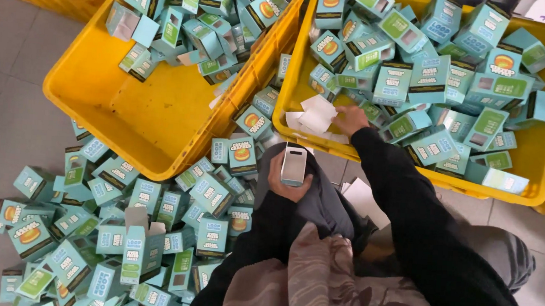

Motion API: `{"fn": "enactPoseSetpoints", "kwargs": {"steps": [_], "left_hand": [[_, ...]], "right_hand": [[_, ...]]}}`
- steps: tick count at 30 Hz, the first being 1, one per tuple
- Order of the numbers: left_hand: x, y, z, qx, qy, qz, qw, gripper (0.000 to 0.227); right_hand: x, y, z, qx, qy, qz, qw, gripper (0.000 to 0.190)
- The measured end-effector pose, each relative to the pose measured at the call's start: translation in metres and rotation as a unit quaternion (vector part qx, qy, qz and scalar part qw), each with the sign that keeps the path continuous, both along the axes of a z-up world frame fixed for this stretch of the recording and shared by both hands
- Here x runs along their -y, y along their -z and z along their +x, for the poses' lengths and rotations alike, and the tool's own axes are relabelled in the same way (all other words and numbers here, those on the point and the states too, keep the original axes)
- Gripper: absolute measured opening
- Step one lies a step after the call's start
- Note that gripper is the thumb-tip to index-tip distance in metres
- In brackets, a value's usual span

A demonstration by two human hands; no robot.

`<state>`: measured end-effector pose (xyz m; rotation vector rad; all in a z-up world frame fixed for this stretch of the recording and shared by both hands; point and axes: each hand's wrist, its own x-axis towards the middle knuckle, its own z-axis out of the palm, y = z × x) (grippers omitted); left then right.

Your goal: Folding flat cardboard product boxes into their assembled 3D form and placing them into bins.

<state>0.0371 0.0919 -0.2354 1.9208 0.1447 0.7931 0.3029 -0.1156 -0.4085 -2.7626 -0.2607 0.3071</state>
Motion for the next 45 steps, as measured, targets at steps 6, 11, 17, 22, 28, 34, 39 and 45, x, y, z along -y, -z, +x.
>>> {"fn": "enactPoseSetpoints", "kwargs": {"steps": [6,11,17,22,28,34,39,45], "left_hand": [[-0.002,0.002,0.009,-0.037,0.003,-0.023,0.999,0.095],[-0.002,0.0,0.018,-0.06,0.001,-0.018,0.998,0.096],[-0.001,-0.006,0.024,-0.058,0.01,-0.019,0.998,0.091],[0.001,-0.008,0.027,-0.055,0.012,-0.02,0.998,0.09],[0.0,-0.012,0.028,-0.058,0.02,-0.001,0.998,0.089],[0.0,0.001,0.028,-0.047,0.002,0.004,0.999,0.087],[0.001,-0.005,0.026,-0.049,0.01,0.003,0.999,0.088],[0.004,-0.008,0.025,-0.049,-0.004,-0.005,0.999,0.086]], "right_hand": [[-0.031,0.026,0.021,-0.041,-0.073,-0.106,0.991,0.052],[-0.044,0.039,0.039,-0.029,-0.066,-0.168,0.983,0.053],[-0.046,0.027,0.029,0.046,-0.131,-0.196,0.971,0.033],[-0.062,-0.008,0.005,0.191,-0.264,-0.193,0.925,0.011],[-0.074,-0.033,-0.001,0.073,-0.418,-0.215,0.88,0.021],[-0.063,-0.063,-0.015,0.025,-0.219,-0.059,0.974,0.063],[-0.06,-0.029,-0.006,0.016,-0.209,-0.13,0.969,0.063],[-0.051,0.009,0.015,0.125,-0.121,-0.085,0.981,0.033]]}}
